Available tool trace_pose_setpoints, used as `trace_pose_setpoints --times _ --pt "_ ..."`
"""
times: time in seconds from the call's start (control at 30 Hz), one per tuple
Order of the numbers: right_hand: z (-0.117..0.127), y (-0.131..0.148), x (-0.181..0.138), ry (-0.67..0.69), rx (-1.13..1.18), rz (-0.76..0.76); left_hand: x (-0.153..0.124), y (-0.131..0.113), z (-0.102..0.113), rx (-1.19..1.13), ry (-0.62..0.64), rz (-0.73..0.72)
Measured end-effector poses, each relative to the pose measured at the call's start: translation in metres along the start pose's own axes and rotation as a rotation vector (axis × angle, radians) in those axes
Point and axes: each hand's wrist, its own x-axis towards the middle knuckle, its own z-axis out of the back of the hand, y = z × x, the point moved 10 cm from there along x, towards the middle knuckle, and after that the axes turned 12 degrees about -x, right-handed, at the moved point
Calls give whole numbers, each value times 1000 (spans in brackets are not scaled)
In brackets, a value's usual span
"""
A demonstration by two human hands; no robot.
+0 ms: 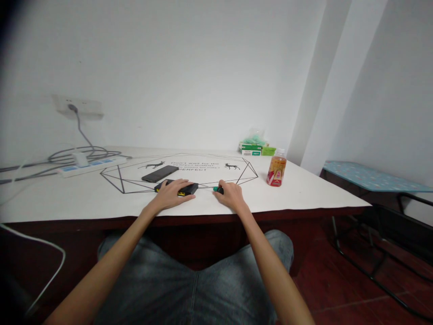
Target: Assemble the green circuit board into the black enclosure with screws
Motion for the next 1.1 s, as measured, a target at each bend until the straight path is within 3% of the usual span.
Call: trace_pose_setpoints --times 0.23,0.4,0.6,0.73,0.9,1.0,1.1 --pt "5 -5 -3 -31 60 -45 20 -13 6 -110 -40 95" --pt "9 -11 -5 -57 97 -73 41 -36 8 63 -115 43" --pt "8 -17 -4 -65 126 -115 57 -50 11 141 -100 23" --pt "6 -27 -5 -38 116 -210 72 -45 7 84 -107 52" --pt "1 -38 -7 2 138 -301 82 -26 -10 -3 -10 151" --pt "1 -30 -4 -2 212 -213 69 -6 -6 7 9 223" --pt "3 -13 -2 12 301 -49 47 11 3 25 17 194"
